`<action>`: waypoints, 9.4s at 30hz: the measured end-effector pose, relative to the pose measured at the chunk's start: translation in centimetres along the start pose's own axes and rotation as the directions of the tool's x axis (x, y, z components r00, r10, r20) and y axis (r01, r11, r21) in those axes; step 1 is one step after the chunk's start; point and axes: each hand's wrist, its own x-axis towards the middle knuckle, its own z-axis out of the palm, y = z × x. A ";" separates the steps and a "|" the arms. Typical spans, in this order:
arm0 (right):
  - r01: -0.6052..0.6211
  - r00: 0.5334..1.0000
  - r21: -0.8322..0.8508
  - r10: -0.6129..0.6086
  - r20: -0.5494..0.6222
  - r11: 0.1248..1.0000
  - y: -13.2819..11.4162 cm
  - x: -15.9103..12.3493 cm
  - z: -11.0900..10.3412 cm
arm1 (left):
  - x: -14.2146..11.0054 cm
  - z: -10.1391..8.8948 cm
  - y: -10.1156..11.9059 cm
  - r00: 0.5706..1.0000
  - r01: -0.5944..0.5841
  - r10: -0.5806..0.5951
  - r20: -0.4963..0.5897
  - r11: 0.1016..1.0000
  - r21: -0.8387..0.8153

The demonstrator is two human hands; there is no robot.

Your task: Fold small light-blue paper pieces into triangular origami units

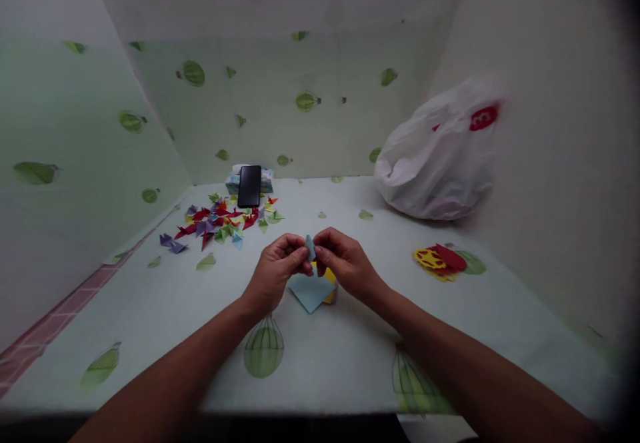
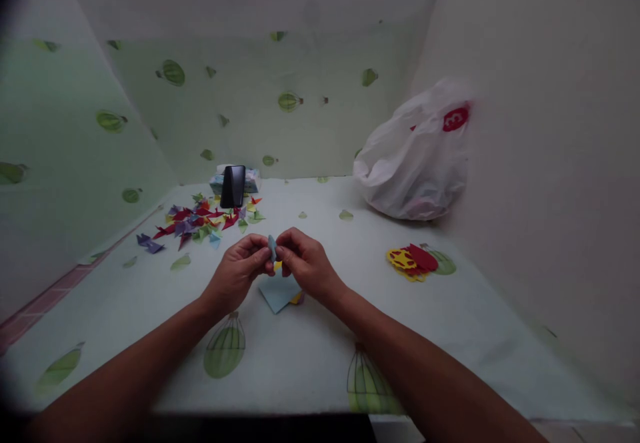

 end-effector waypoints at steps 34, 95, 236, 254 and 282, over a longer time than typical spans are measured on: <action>-0.330 0.940 0.576 0.318 0.126 0.748 -0.7 -0.1 0.4 | 0.3 -1.5 -0.4 0.837 -0.518 0.507 0.207 0.611 0.598; -0.156 0.929 0.333 0.252 -0.270 0.930 0.7 0.1 1.1 | 0.1 -0.9 -0.5 0.931 -0.319 0.363 -0.040 0.860 0.399; -0.252 0.966 0.140 0.241 0.092 0.957 0.0 0.3 -0.4 | 0.8 -1.6 0.4 0.979 0.138 -0.168 0.113 0.963 0.233; -0.259 0.963 0.192 0.237 0.129 0.947 -0.2 0.3 -0.5 | 0.8 -1.8 0.3 0.976 0.132 -0.164 0.145 0.969 0.208; -0.142 0.986 -0.054 0.145 0.078 0.988 -0.3 0.4 -0.5 | 0.6 -1.3 0.4 0.986 0.093 -0.125 0.113 0.964 0.250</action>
